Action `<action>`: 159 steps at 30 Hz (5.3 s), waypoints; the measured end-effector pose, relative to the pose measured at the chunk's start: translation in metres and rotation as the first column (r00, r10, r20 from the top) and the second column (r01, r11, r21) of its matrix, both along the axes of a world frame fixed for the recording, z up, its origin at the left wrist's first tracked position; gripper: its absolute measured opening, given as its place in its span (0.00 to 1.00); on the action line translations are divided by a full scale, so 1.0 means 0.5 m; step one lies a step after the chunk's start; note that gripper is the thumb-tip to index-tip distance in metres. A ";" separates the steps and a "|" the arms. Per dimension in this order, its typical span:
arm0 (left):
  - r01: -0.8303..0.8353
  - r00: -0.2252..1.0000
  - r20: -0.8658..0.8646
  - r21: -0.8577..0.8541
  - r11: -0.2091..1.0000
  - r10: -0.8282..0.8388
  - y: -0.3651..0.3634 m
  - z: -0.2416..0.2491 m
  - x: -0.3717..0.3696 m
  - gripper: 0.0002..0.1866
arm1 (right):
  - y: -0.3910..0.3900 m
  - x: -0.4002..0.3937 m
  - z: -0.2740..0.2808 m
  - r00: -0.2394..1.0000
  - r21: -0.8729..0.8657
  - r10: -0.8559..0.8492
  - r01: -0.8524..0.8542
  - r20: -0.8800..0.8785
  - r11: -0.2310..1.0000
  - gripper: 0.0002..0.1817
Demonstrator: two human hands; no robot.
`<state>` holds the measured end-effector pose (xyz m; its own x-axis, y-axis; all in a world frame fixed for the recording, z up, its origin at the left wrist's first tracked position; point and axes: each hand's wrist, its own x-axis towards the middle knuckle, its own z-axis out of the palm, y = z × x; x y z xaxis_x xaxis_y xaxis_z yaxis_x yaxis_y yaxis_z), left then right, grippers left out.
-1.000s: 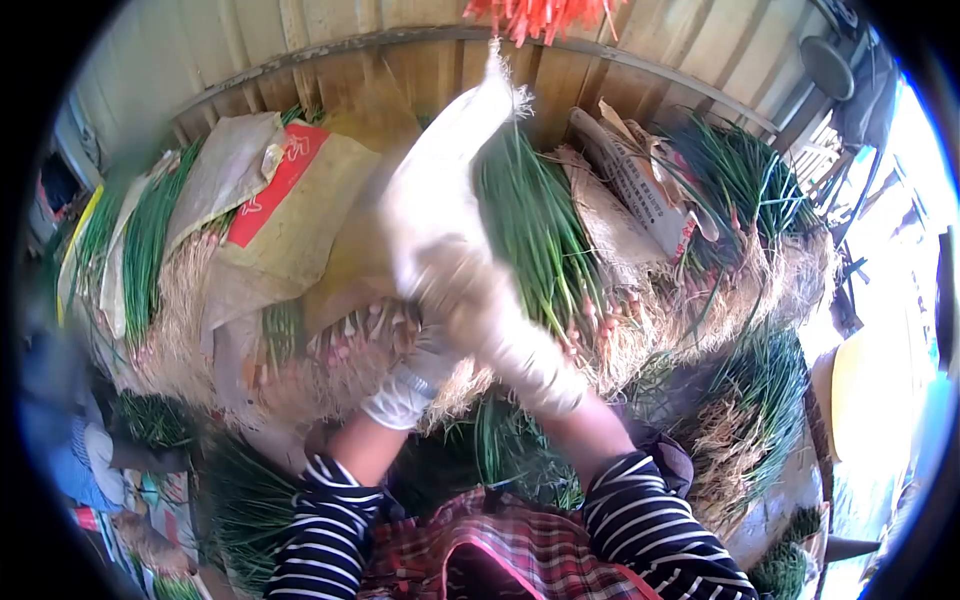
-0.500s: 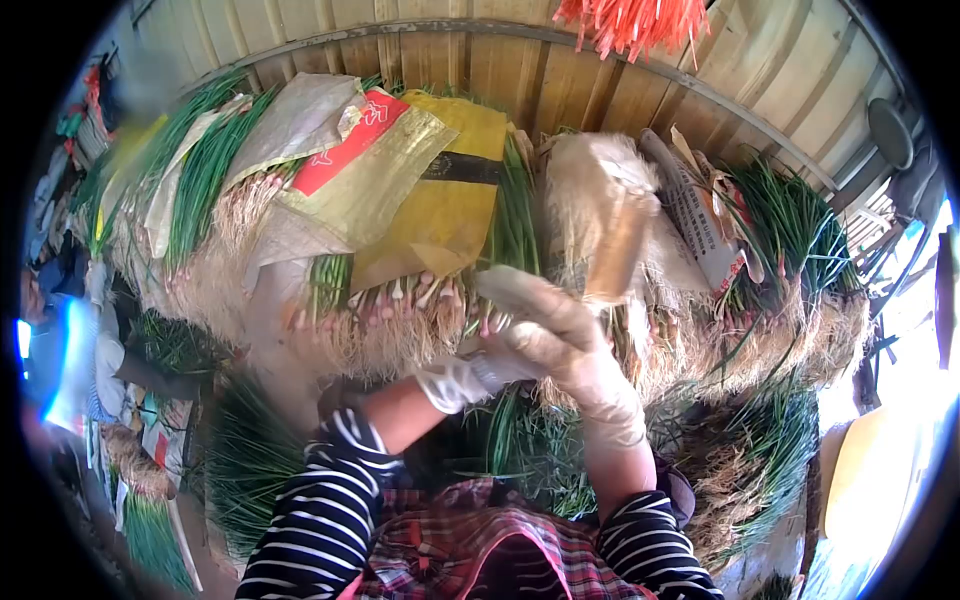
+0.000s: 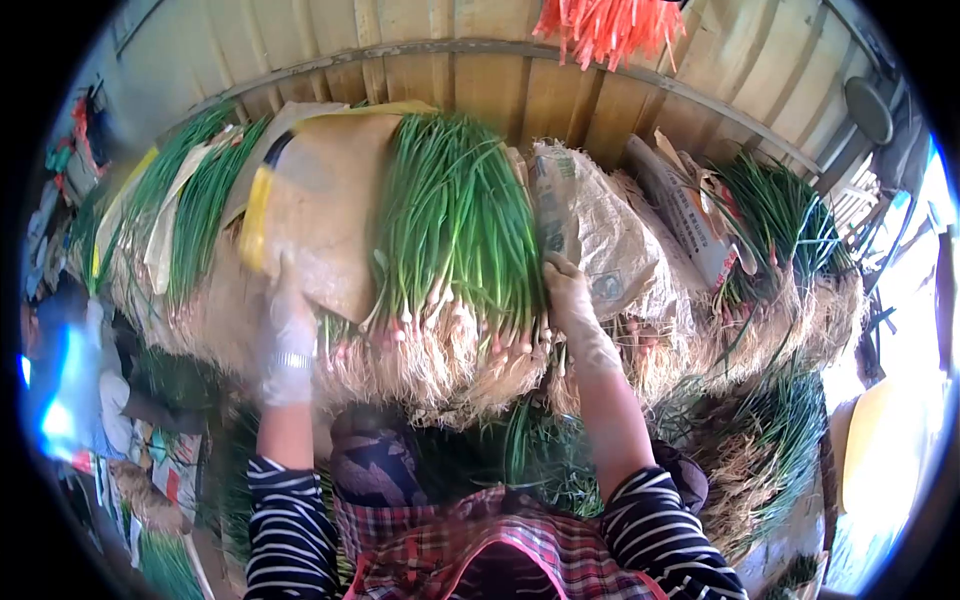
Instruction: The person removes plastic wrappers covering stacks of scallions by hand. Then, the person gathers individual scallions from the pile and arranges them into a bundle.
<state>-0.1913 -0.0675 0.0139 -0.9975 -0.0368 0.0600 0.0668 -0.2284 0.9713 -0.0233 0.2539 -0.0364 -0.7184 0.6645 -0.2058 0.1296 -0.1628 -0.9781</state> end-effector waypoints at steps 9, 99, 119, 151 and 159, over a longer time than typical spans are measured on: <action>0.007 0.998 -0.066 -0.069 0.998 -0.011 0.045 0.035 0.058 0.21 | 0.082 -0.209 -0.088 0.988 0.473 -0.125 0.067 0.092 0.878 0.13; 0.298 0.562 0.218 0.846 0.441 -0.798 0.308 -0.130 0.431 0.23 | 0.480 0.119 0.089 0.938 0.980 -0.343 0.022 0.048 0.198 0.19; 0.514 0.255 0.482 0.667 0.539 -0.838 0.110 -0.178 0.564 0.20 | -0.128 0.368 0.053 0.928 0.670 0.186 -0.363 0.323 0.647 0.27; 0.621 0.489 0.322 0.524 0.583 -0.811 0.104 -0.190 0.355 0.09 | -0.243 0.308 0.124 0.962 0.393 0.169 -0.244 0.216 0.887 0.10; 0.720 0.599 0.220 0.273 0.638 -0.770 0.095 -0.168 0.358 0.06 | -0.288 0.164 0.049 0.939 0.610 0.172 -0.326 0.298 0.722 0.08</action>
